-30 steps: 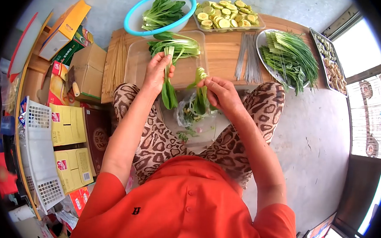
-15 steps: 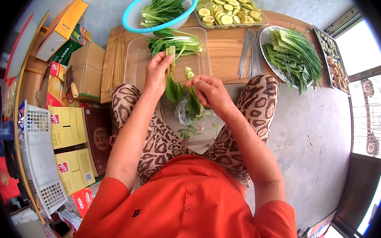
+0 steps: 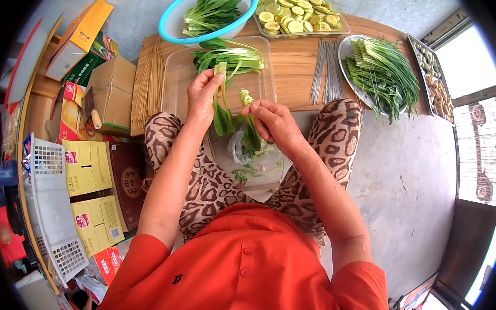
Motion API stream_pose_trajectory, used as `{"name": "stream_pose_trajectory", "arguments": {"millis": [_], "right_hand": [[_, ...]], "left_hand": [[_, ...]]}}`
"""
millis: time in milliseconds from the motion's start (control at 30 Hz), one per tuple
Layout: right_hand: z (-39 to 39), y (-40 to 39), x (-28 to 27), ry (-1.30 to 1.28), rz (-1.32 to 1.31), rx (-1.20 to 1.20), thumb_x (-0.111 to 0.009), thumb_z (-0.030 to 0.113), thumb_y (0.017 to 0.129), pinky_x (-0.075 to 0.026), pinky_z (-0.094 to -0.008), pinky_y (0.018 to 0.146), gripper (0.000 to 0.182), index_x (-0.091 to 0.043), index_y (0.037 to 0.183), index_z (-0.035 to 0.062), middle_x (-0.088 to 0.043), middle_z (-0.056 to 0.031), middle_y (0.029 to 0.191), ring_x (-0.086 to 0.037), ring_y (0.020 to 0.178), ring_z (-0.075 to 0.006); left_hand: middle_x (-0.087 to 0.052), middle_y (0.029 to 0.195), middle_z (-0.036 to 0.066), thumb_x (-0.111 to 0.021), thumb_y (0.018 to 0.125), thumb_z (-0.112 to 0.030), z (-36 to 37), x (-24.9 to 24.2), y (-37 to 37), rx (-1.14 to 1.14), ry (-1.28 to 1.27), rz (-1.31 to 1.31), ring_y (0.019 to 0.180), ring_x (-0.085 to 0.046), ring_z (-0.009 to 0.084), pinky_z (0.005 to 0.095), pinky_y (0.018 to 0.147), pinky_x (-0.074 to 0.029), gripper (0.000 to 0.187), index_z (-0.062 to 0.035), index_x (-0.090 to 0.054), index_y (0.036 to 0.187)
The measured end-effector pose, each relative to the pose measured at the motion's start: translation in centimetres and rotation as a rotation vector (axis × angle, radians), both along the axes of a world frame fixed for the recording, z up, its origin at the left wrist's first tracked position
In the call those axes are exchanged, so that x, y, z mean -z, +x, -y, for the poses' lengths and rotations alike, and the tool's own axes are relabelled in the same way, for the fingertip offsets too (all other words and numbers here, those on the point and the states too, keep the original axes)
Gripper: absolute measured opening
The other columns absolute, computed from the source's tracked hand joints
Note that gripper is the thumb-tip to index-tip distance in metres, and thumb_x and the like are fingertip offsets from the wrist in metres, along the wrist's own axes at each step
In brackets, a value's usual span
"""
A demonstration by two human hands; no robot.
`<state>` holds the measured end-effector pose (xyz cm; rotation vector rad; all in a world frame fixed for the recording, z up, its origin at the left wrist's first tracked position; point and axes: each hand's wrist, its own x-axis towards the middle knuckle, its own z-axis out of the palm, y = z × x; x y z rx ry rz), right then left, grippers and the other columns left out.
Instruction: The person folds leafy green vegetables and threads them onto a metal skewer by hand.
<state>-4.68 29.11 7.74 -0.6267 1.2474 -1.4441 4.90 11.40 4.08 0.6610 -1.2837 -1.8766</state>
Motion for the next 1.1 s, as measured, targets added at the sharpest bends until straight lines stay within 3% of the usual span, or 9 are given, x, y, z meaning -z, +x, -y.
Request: {"name": "stream_pose_trajectory", "arguments": {"millis": [200, 267, 400, 600, 700, 800, 967, 1033, 1100], "right_hand": [[0.0, 0.1, -0.2, 0.016, -0.003, 0.004, -0.043, 0.021, 0.099, -0.021, -0.0207, 0.039, 0.027, -0.061, 0.098, 0.0010, -0.037, 0.0045, 0.046, -0.028, 0.038, -0.0050], [0.0, 0.1, -0.2, 0.020, -0.012, 0.010, -0.043, 0.020, 0.099, -0.021, -0.0206, 0.039, 0.026, -0.061, 0.098, 0.0010, -0.037, 0.0045, 0.046, -0.028, 0.038, -0.0049], [0.0, 0.1, -0.1, 0.022, -0.013, 0.014, -0.043, 0.020, 0.099, -0.021, -0.0206, 0.039, 0.026, -0.061, 0.098, 0.0012, -0.037, 0.0045, 0.047, -0.028, 0.038, -0.0050], [-0.1, 0.1, -0.3, 0.018, 0.007, 0.016, -0.044, 0.019, 0.098, -0.021, -0.0211, 0.039, 0.025, -0.062, 0.097, 0.0017, -0.038, 0.0045, 0.049, -0.028, 0.040, -0.0046], [-0.1, 0.2, -0.6, 0.034, -0.006, 0.018, -0.044, 0.019, 0.098, -0.021, -0.0212, 0.040, 0.025, -0.062, 0.097, 0.0018, -0.039, 0.0042, 0.049, -0.029, 0.040, -0.0051], [0.5, -0.1, -0.3, 0.027, 0.033, 0.064, -0.044, 0.020, 0.097, -0.022, -0.0215, 0.040, 0.025, -0.061, 0.098, 0.0012, -0.039, 0.0034, 0.049, -0.030, 0.040, -0.0058], [0.8, -0.6, 0.3, -0.012, 0.104, 0.125, -0.043, 0.021, 0.099, -0.024, -0.0205, 0.043, 0.025, -0.059, 0.101, 0.0013, -0.038, 0.0030, 0.049, -0.030, 0.042, -0.0061], [0.8, -0.6, 0.2, -0.009, 0.096, 0.111, -0.044, 0.021, 0.098, -0.023, -0.0211, 0.041, 0.025, -0.060, 0.099, 0.0008, -0.039, 0.0027, 0.048, -0.031, 0.041, -0.0061], [0.7, -0.4, 0.0, -0.006, 0.087, 0.092, -0.044, 0.020, 0.097, -0.022, -0.0216, 0.039, 0.026, -0.060, 0.098, 0.0003, -0.039, 0.0023, 0.048, -0.031, 0.040, -0.0062]], "left_hand": [[-0.062, 0.080, -0.005, -0.068, 0.085, -0.010, 0.0, 0.1, 0.2, -0.015, -0.034, 0.028, 0.064, -0.047, 0.0021, 0.0192, 0.056, -0.036, 0.011, -0.0044, -0.066, 0.095], [-0.064, 0.088, -0.004, -0.067, 0.087, -0.015, 0.1, 0.1, 0.4, 0.028, -0.082, 0.093, 0.075, -0.054, 0.0040, 0.0221, 0.063, -0.040, 0.017, -0.0057, -0.065, 0.101], [-0.061, 0.079, -0.005, -0.067, 0.085, -0.008, -0.4, -0.2, 0.1, -0.049, -0.107, 0.080, 0.066, -0.048, 0.0021, 0.0186, 0.059, -0.038, 0.011, -0.0026, -0.066, 0.095], [-0.065, 0.090, -0.002, -0.067, 0.086, -0.009, 0.3, 1.4, 0.0, -0.098, -0.332, 0.120, 0.076, -0.056, 0.0047, 0.0211, 0.067, -0.044, 0.016, -0.0026, -0.065, 0.101], [-0.064, 0.088, -0.002, -0.067, 0.085, -0.005, -0.3, 0.4, 0.1, -0.116, -0.441, 0.200, 0.076, -0.056, 0.0057, 0.0219, 0.068, -0.045, 0.014, -0.0007, -0.066, 0.098], [-0.059, 0.079, 0.001, -0.071, 0.079, -0.002, -2.1, -0.9, -0.1, -0.071, -0.770, 0.251, 0.068, -0.053, 0.0082, 0.0224, 0.060, -0.044, 0.013, -0.0006, -0.068, 0.091], [-0.062, 0.081, -0.002, -0.071, 0.081, -0.007, -1.3, 0.4, -0.4, -0.020, -0.480, 0.135, 0.068, -0.055, 0.0073, 0.0216, 0.060, -0.044, 0.016, -0.0014, -0.069, 0.096], [-0.064, 0.092, -0.003, -0.066, 0.087, -0.011, -0.4, 0.2, 0.2, 0.037, -0.095, 0.126, 0.075, -0.054, 0.0058, 0.0204, 0.066, -0.044, 0.020, -0.0014, -0.067, 0.105], [-0.066, 0.093, -0.002, -0.066, 0.088, -0.013, 0.5, 0.8, 0.5, 0.044, -0.092, 0.109, 0.074, -0.054, 0.0056, 0.0210, 0.063, -0.043, 0.021, -0.0031, -0.067, 0.106]]}}
